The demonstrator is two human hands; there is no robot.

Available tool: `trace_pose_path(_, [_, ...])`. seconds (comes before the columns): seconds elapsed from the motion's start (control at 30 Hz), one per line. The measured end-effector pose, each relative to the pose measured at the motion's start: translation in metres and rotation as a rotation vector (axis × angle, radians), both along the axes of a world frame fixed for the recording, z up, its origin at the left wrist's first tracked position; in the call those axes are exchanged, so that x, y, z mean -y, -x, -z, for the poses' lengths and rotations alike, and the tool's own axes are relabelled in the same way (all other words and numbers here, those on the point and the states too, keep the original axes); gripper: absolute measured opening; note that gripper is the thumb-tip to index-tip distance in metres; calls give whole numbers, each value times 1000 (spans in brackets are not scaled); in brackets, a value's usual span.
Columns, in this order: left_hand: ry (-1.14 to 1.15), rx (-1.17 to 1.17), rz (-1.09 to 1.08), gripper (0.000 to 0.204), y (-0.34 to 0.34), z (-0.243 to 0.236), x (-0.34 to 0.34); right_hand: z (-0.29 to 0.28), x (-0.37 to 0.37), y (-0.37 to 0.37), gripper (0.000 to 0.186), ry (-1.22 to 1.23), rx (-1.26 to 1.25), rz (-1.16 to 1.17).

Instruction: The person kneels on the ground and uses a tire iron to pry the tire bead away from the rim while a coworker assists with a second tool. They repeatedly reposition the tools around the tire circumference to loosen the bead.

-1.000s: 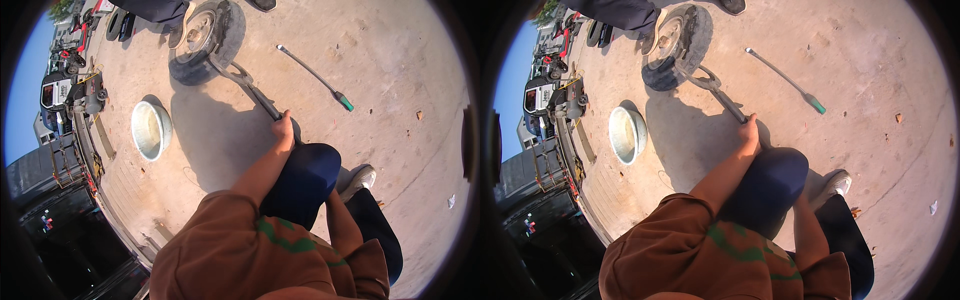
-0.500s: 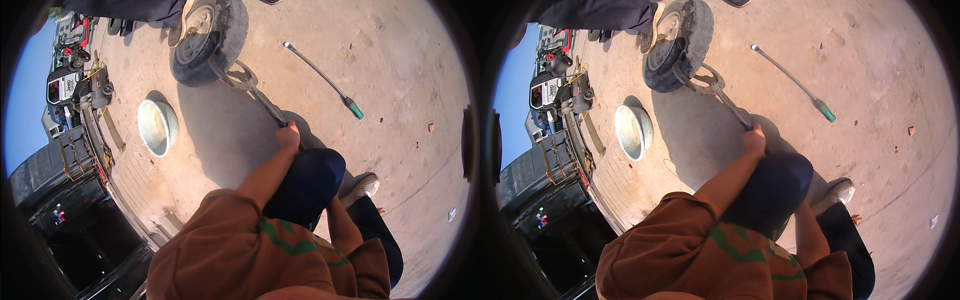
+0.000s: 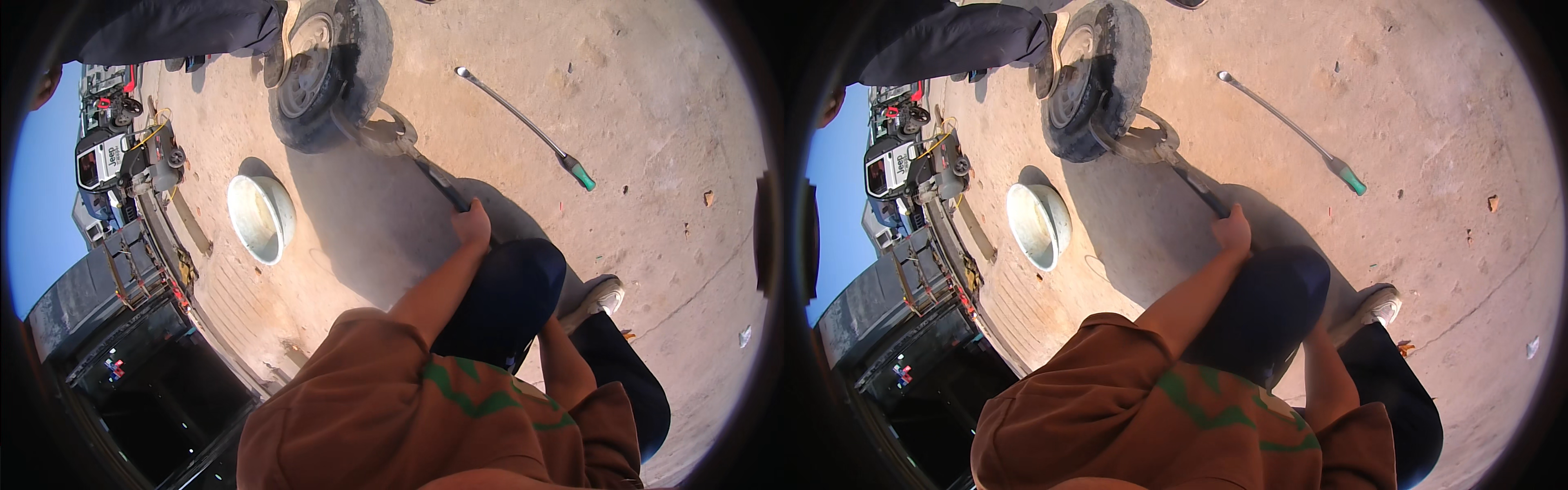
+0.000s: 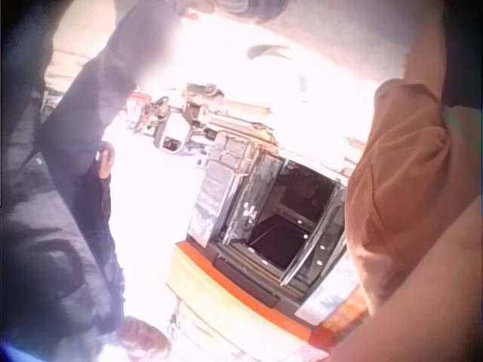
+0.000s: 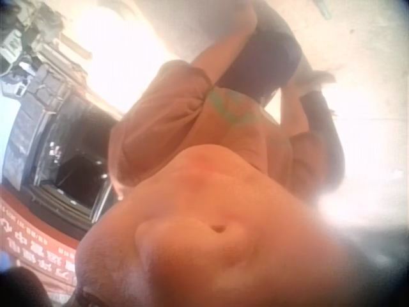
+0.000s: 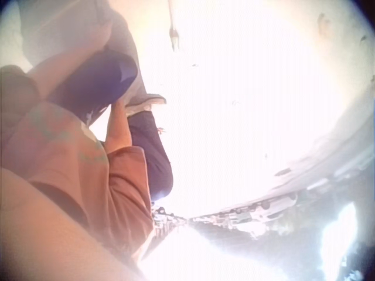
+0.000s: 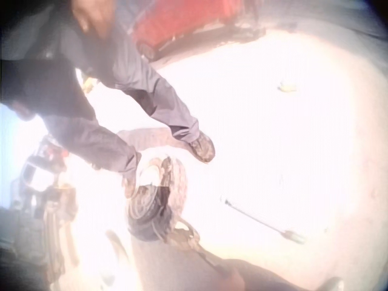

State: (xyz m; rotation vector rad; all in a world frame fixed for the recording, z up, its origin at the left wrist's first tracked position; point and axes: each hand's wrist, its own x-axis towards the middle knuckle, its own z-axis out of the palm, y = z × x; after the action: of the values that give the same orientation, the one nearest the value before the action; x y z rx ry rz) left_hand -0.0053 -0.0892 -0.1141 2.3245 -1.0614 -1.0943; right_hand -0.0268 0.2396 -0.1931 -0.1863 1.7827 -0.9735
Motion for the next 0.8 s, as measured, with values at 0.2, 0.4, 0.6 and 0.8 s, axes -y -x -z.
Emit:
trace_pose_path(0.2, [-243, -47, -57, 48, -14, 23, 4, 7, 0, 0, 32, 22, 11, 36])
trace_pose_path(0.4, [-130, 203, 178, 58, -4, 3, 9, 20, -10, -5, 32, 36, 27, 88])
trace_pose_path(0.6, [-283, -40, -289, 63, 12, -14, 31, 44, -26, -20, 33, 27, 56, 167])
trace_pose_path(0.8, [-229, 296, 9, 52, 18, -23, 33, -2, 8, -3, 34, 134, -49, 98])
